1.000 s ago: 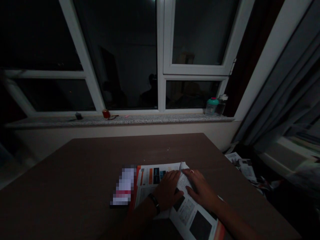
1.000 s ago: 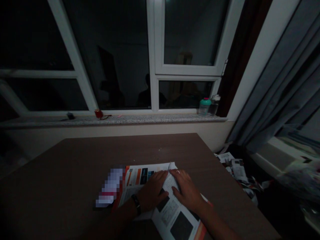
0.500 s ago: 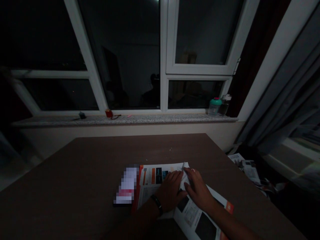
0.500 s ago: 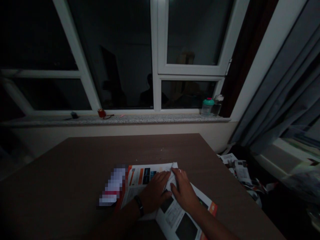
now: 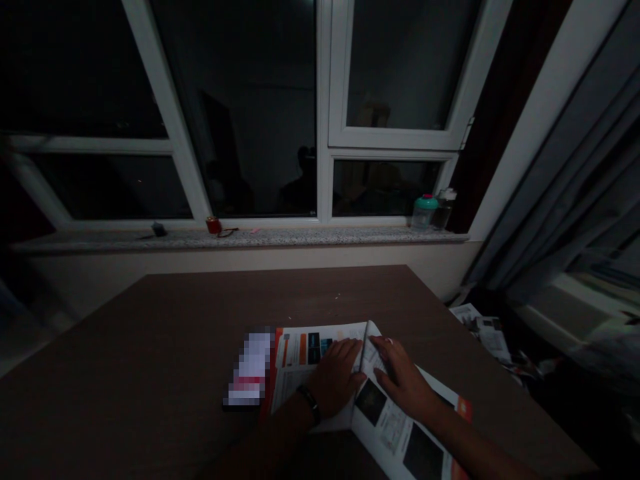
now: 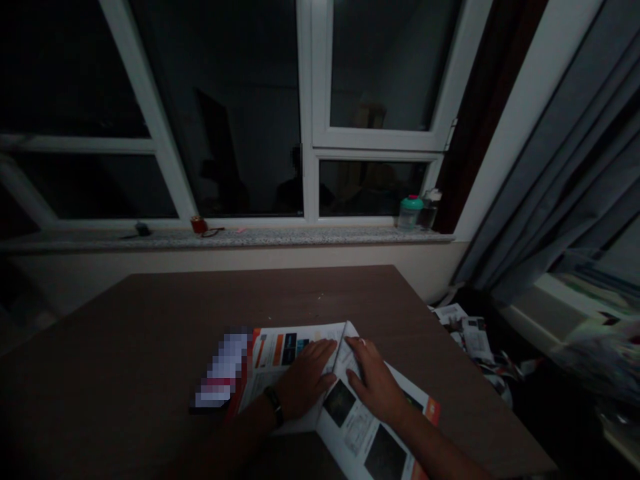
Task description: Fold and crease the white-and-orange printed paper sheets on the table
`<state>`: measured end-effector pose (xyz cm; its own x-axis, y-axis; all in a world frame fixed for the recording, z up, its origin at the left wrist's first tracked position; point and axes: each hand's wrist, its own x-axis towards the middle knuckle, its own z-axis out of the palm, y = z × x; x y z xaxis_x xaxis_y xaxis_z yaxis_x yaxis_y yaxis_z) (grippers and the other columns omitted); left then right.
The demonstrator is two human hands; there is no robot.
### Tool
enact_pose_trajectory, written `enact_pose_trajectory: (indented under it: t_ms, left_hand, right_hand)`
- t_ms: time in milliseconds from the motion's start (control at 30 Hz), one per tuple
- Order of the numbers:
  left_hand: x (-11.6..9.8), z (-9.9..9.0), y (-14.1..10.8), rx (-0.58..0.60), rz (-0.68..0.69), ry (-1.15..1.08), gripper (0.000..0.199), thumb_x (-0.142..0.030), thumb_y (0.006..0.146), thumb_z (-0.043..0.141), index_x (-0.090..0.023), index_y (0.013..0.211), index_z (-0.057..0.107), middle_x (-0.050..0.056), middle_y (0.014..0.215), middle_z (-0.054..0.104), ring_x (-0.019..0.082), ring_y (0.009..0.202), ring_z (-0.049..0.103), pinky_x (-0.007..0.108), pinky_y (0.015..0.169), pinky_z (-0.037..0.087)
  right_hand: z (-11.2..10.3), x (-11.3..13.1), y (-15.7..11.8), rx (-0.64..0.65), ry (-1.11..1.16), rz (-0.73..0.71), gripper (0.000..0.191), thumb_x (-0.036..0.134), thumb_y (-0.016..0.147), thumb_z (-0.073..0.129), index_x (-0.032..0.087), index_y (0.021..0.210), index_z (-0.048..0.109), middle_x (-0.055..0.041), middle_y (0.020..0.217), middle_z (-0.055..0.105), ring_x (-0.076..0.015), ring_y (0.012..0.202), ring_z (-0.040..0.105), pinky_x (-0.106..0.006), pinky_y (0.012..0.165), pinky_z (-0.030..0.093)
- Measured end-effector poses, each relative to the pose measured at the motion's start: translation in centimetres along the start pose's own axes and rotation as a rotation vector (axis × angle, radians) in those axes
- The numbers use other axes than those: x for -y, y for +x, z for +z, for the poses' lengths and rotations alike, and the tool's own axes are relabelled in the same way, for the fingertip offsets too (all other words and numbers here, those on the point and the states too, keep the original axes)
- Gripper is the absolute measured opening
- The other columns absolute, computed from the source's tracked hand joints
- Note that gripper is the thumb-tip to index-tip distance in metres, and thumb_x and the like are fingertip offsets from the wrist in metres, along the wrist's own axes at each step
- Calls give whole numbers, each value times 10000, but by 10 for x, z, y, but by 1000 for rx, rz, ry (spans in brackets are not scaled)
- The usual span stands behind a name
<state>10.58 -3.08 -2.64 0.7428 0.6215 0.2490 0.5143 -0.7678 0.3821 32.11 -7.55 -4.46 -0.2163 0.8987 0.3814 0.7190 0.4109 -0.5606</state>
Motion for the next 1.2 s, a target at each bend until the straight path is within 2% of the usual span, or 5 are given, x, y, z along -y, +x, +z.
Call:
enact_pose_trajectory:
  t_ms: [400, 833, 933, 1033, 1200]
  left_hand:
    - [-4, -3, 0, 24, -11, 14, 585, -362, 933, 546, -151, 1434, 332, 132, 1472, 393, 273, 1372, 316, 477, 1152, 225]
    - [-17, 1, 3, 57, 35, 37, 701, -452, 878, 603, -188, 1457, 310, 132, 1480, 376, 321, 1363, 310, 524, 1130, 225]
    - [-18, 1, 4, 52, 26, 30, 700, -454, 880, 598, -197, 1460, 302, 124, 1482, 376, 314, 1366, 306, 522, 1133, 219]
    - [-20, -1, 5, 67, 15, 26, 692, -449, 876, 604, -191, 1451, 319, 125, 1480, 380, 314, 1366, 306, 520, 1136, 208]
    - [-22, -4, 5, 60, 14, 24, 668, -452, 880, 598, -182, 1434, 341, 132, 1472, 391, 315, 1359, 319, 519, 1132, 216]
  right_hand:
    - [-26, -12, -14, 109, -125, -48, 539, 207, 903, 460, 221, 1428, 339, -114, 1398, 451, -251, 1314, 400, -450, 1107, 353]
    - [-34, -15, -11, 146, -151, -73, 568, 189, 874, 476, 196, 1429, 359, -126, 1400, 453, -266, 1309, 406, -456, 1104, 343]
    - [-32, -5, -3, 78, -129, -8, 562, 178, 844, 495, 219, 1395, 392, -112, 1348, 487, -272, 1261, 446, -461, 1078, 367]
    - [-24, 5, 6, -64, -111, 64, 482, 209, 859, 491, 200, 1336, 425, -120, 1252, 519, -276, 1198, 478, -457, 1030, 411]
    - [-4, 5, 13, -195, -108, 47, 466, 223, 881, 479, 210, 1339, 393, -122, 1206, 521, -290, 1148, 486, -499, 1015, 414]
